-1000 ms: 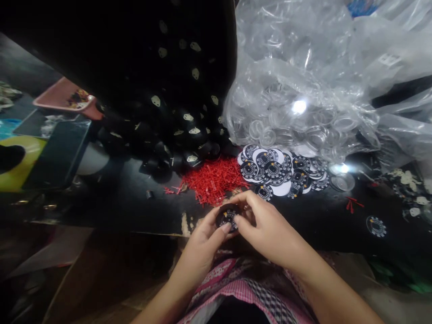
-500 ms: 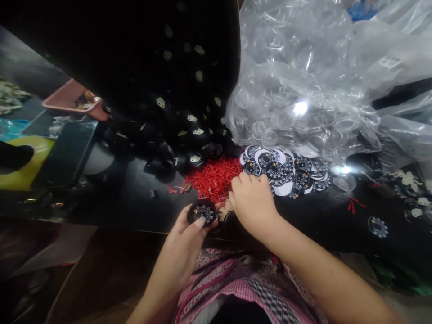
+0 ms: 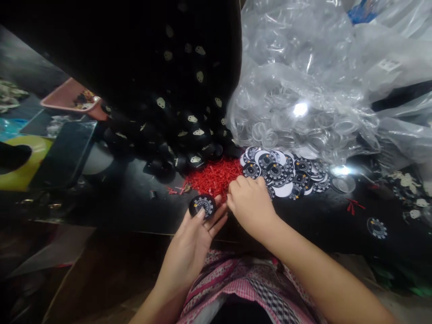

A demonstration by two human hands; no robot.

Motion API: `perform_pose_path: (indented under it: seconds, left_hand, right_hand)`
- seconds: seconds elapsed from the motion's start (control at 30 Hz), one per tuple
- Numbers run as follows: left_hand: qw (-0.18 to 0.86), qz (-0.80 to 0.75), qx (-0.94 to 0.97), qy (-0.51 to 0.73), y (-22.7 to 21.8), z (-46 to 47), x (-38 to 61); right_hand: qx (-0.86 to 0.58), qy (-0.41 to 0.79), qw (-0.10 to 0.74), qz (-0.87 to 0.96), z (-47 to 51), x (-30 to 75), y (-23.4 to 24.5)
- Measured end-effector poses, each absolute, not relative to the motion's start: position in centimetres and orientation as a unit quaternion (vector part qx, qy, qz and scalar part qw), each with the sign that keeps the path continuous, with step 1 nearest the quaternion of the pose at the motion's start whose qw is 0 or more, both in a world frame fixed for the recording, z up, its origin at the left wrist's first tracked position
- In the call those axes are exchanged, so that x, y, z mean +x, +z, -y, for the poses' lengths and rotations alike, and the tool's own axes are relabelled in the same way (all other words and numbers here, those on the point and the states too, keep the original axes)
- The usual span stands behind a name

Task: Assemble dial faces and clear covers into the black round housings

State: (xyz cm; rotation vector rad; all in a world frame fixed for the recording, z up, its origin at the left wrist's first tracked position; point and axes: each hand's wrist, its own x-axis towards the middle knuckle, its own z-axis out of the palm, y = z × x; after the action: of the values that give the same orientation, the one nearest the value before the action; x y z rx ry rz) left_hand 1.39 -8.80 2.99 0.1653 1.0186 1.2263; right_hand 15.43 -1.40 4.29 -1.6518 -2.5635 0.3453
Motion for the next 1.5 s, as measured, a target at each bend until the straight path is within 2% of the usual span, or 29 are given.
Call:
perform_pose_path:
  seconds: [0.13, 0.27, 0.33, 0.57, 0.63, 0.73, 0.83, 1.1, 1.5]
  left_hand:
    - [0.713, -0.441, 0.017, 0.545, 3.6, 8.5, 1.5]
    - [0.753, -0.389, -0.035, 0.529, 3.9, 7.7, 1.7]
    - [0.743, -0.389, -0.037, 0.543, 4.0, 7.5, 1.9]
    - [0.683, -0.432, 0.087, 0.583, 3.9, 8.7, 2.5]
    - [0.672, -0.436, 0.107, 0.589, 3.8, 8.8, 2.4]
    - [0.647, -0.455, 0.128, 0.598, 3.4, 8.5, 2.3]
    - [0.646, -0.491, 0.171, 0.559, 2.7, 7.9, 2.7]
    - [0.653, -0.472, 0.264, 0.53, 2.5, 8.2, 3.1]
    - [0.515, -0.573, 0.402, 0.494, 4.2, 8.5, 2.5]
  right_hand:
    - [-0.53, 0.144, 0.063, 0.833, 1.4, 15.4, 4.6]
    - [-0.5, 0.264, 0.208, 0.799, 2.5, 16.4, 5.3]
    - [-0.49, 0.287, 0.248, 0.785, 3.0, 16.7, 5.6]
    - [-0.514, 0.279, 0.209, 0.784, 3.5, 17.0, 6.8]
    - [-0.508, 0.274, 0.218, 0.787, 3.6, 17.0, 7.1]
    - [-0.482, 0.328, 0.251, 0.773, 3.8, 17.0, 7.4]
    - [-0.47, 0.343, 0.264, 0.769, 4.0, 17.0, 7.6]
    - [-0.503, 0.303, 0.211, 0.781, 3.9, 17.0, 7.6]
    - [-0.511, 0.318, 0.225, 0.766, 5.0, 16.3, 8.2]
